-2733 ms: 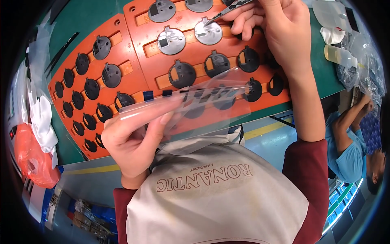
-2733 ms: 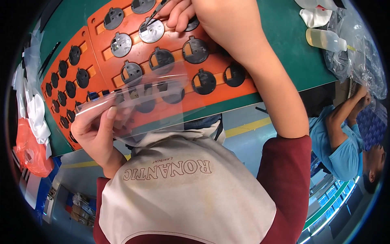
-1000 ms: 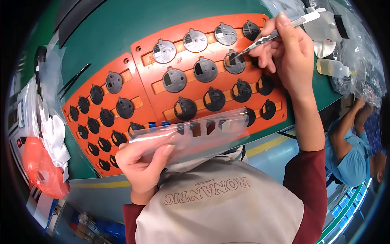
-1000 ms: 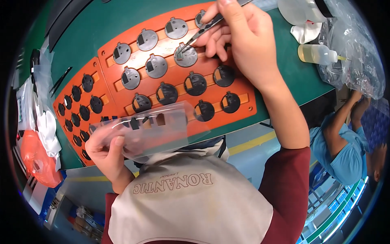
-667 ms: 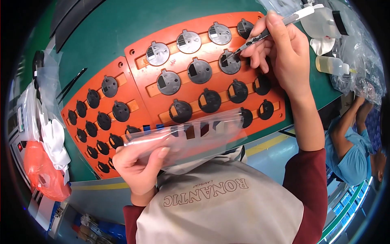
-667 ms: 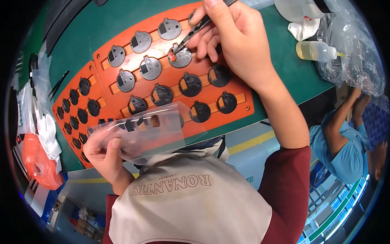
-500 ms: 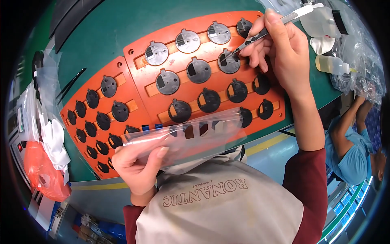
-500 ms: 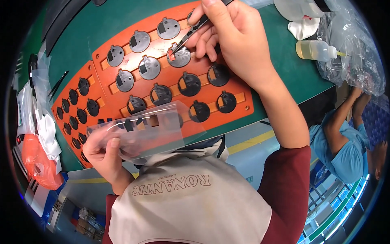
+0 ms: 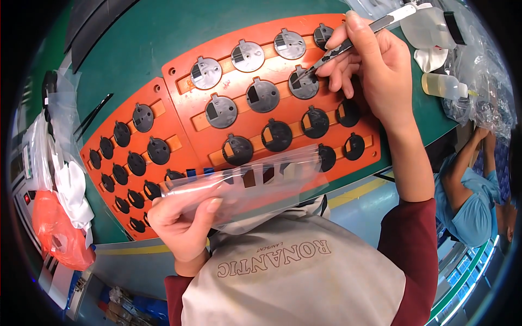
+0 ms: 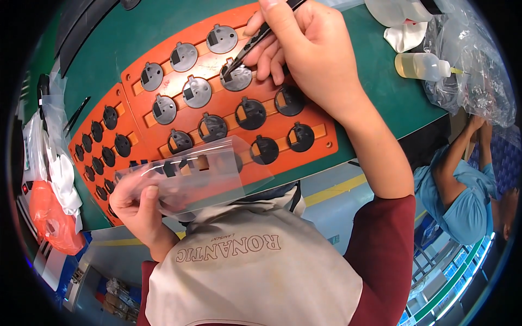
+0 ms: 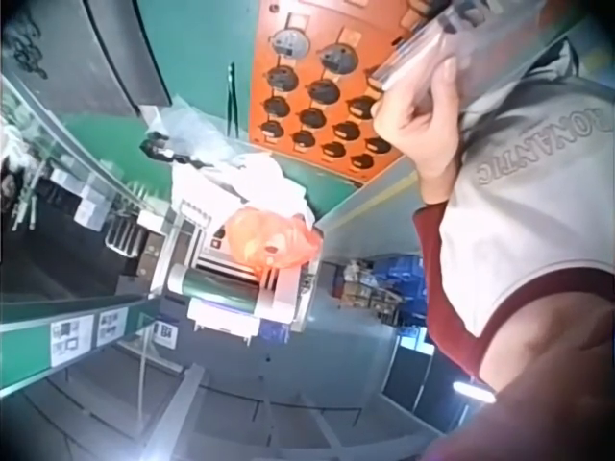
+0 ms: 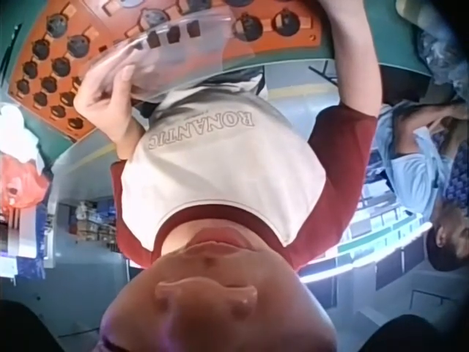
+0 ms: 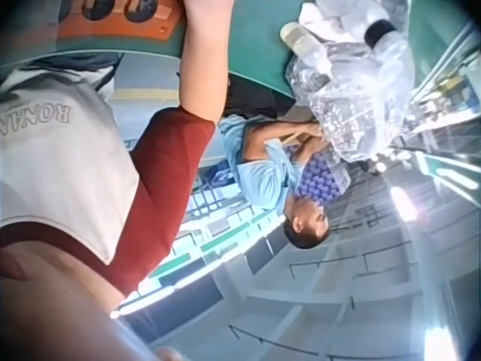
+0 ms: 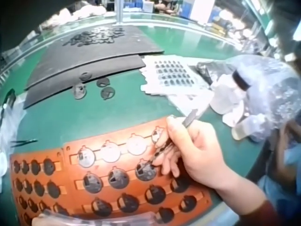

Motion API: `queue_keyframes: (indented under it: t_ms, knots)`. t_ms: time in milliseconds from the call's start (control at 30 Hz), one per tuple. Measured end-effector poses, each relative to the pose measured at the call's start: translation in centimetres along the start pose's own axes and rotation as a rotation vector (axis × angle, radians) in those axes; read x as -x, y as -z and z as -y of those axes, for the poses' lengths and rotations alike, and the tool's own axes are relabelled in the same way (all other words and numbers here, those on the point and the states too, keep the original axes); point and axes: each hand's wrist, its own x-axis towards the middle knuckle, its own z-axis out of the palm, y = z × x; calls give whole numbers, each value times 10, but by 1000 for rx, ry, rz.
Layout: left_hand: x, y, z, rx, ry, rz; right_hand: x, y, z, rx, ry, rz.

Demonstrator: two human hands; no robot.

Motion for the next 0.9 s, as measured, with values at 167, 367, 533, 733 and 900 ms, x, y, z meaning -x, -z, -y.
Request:
queue_keyframes:
  t_ms: [167,367,533,733,900]
  knots:
    - [-1,0,1,-9,-15,11,-1,3,3,-2,-41,-40]
    - [1,0,7,-55,-81,-29,-1,10,1,-78,-37,-70]
    - [4,2,6,-12,-14,10,0,3,2,-3,-46,-84]
    - [2,4,1,-60,-1,17,2,3,3,24,-29,-77]
    - [4,3,1,-68,-25,17,3,5,1,-21,12,-64]
